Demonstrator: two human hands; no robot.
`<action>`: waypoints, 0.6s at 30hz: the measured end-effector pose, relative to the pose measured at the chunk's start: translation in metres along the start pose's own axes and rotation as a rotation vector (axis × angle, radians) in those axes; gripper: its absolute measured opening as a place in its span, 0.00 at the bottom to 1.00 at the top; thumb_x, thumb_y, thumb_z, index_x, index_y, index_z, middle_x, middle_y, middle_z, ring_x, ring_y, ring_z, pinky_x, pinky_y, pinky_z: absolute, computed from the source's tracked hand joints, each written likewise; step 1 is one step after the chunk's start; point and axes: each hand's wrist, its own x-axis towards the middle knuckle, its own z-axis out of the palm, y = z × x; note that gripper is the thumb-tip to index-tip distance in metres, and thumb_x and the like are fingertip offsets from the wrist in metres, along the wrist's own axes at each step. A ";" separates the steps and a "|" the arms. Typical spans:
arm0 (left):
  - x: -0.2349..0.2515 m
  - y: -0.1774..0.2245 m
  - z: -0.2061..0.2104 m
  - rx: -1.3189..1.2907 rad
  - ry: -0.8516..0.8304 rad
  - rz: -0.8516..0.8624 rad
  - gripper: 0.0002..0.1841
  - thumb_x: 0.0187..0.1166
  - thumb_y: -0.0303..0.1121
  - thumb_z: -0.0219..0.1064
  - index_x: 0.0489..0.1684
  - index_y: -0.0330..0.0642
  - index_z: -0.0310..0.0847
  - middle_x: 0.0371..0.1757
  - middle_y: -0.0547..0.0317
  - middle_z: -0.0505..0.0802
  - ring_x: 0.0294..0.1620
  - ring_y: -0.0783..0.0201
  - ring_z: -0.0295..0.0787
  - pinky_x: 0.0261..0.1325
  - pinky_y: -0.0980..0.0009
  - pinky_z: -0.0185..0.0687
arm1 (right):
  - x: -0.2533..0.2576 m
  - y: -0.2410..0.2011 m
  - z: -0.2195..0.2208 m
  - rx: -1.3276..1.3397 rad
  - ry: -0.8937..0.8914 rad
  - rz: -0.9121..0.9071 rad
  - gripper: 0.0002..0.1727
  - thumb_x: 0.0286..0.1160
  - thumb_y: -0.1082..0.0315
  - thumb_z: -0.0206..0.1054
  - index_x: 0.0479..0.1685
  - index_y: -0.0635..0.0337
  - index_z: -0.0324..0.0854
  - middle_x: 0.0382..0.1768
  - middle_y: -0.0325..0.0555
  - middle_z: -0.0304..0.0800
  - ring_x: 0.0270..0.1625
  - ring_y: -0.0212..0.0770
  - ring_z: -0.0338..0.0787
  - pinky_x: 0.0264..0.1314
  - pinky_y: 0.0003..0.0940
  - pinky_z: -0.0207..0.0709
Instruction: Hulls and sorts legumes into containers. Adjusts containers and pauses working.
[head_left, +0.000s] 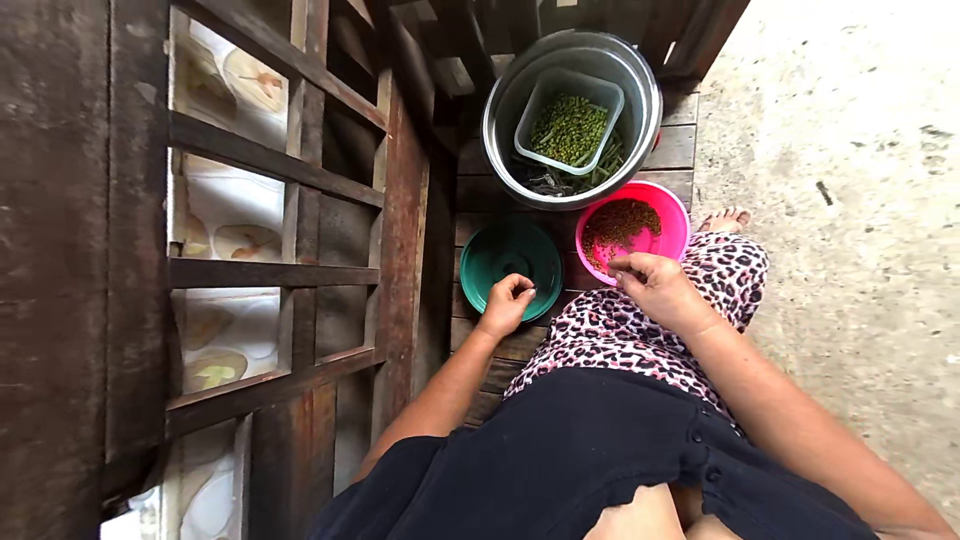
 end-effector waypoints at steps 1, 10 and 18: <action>-0.002 0.008 0.005 -0.125 -0.033 -0.026 0.06 0.84 0.21 0.63 0.50 0.27 0.79 0.42 0.50 0.87 0.38 0.66 0.85 0.49 0.69 0.84 | -0.001 -0.001 0.000 0.016 0.008 -0.001 0.10 0.82 0.76 0.64 0.54 0.69 0.88 0.47 0.56 0.93 0.42 0.46 0.93 0.53 0.43 0.87; -0.013 0.059 0.060 -0.644 -0.246 -0.129 0.05 0.82 0.18 0.61 0.46 0.36 0.79 0.32 0.61 0.88 0.30 0.70 0.84 0.40 0.74 0.85 | -0.018 -0.015 -0.002 0.257 -0.110 0.126 0.10 0.81 0.75 0.64 0.55 0.65 0.87 0.43 0.48 0.92 0.37 0.33 0.89 0.45 0.32 0.85; -0.007 0.069 0.073 -0.711 -0.200 0.081 0.10 0.81 0.17 0.62 0.55 0.36 0.79 0.37 0.55 0.93 0.32 0.67 0.91 0.39 0.72 0.90 | -0.021 -0.011 -0.019 0.539 -0.019 0.406 0.07 0.85 0.75 0.61 0.48 0.65 0.84 0.32 0.42 0.91 0.27 0.30 0.89 0.30 0.24 0.84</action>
